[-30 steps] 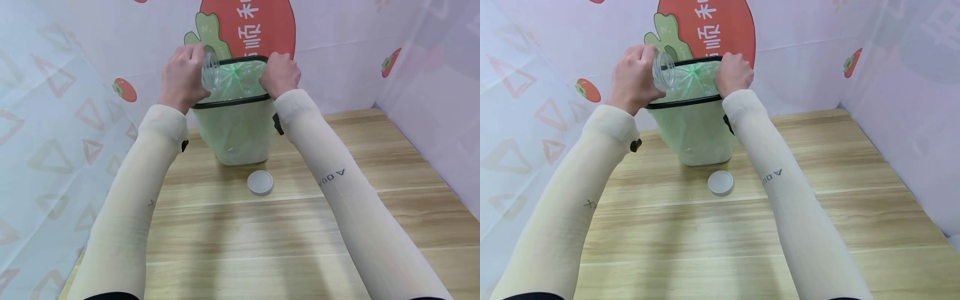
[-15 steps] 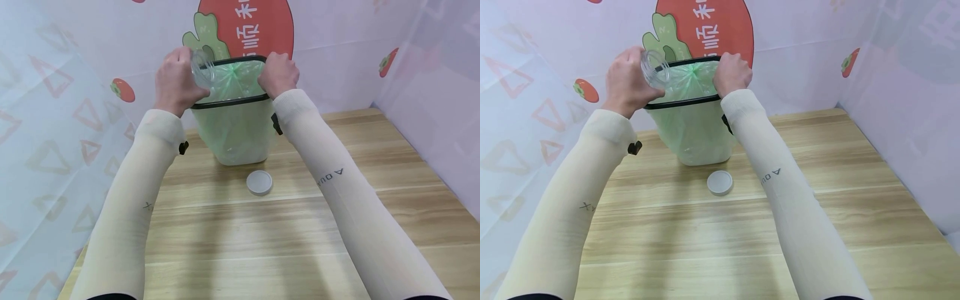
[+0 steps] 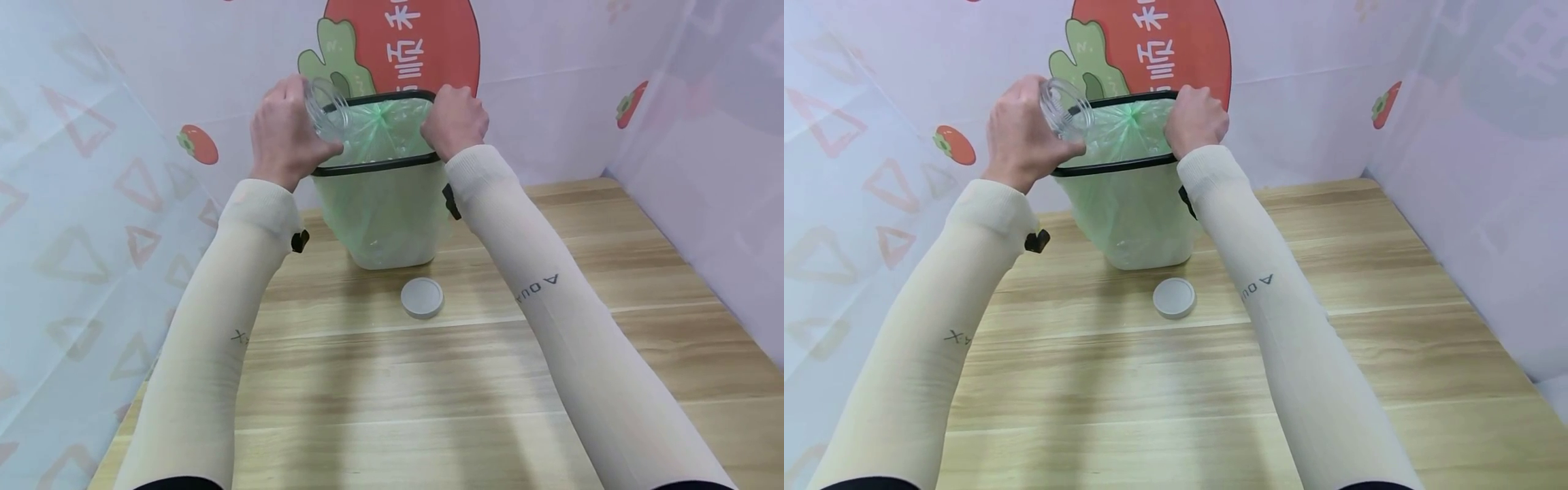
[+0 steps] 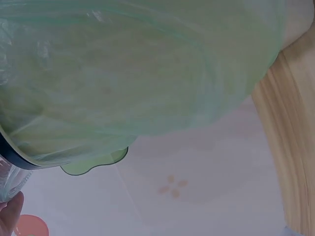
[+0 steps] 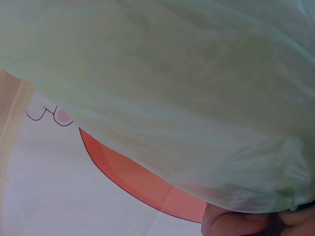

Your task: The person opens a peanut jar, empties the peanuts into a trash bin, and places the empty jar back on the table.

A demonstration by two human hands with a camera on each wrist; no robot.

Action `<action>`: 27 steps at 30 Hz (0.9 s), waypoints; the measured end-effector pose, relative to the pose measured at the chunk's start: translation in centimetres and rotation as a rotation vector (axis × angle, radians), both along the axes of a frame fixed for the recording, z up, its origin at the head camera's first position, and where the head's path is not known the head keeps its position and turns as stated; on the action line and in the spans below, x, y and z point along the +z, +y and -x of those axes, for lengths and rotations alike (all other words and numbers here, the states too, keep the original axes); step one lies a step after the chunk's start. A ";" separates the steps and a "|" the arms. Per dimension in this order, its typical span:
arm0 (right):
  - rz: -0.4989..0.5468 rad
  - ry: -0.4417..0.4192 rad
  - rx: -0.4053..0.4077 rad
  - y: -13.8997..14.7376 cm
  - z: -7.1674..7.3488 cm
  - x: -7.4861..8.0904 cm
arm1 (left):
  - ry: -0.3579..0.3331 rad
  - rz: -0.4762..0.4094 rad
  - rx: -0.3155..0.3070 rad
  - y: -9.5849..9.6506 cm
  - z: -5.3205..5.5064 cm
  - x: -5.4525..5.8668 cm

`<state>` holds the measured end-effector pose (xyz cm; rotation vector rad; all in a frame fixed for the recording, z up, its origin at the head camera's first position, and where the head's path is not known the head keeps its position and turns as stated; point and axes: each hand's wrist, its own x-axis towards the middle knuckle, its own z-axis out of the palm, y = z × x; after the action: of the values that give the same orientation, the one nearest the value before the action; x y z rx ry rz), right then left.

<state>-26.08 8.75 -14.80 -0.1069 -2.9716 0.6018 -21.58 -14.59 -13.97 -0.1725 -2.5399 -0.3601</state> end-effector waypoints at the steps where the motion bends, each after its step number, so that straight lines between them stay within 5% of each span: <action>1: -0.001 0.000 -0.003 0.1 0.0 0.0 | 0.001 -0.008 0.004 0.0 0.0 0.0; 20: -0.008 0.011 -0.004 0.2 0.0 -0.3 | -0.006 -0.331 0.154 -1.1 -0.3 -0.1; 27: -0.019 0.011 -0.013 0.3 0.3 -0.2 | -0.007 -0.505 0.121 -1.0 -0.6 -0.2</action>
<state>-26.34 9.08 -14.99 -0.1216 -2.9632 0.5701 -20.98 -15.59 -14.19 0.1738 -2.3644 -0.9318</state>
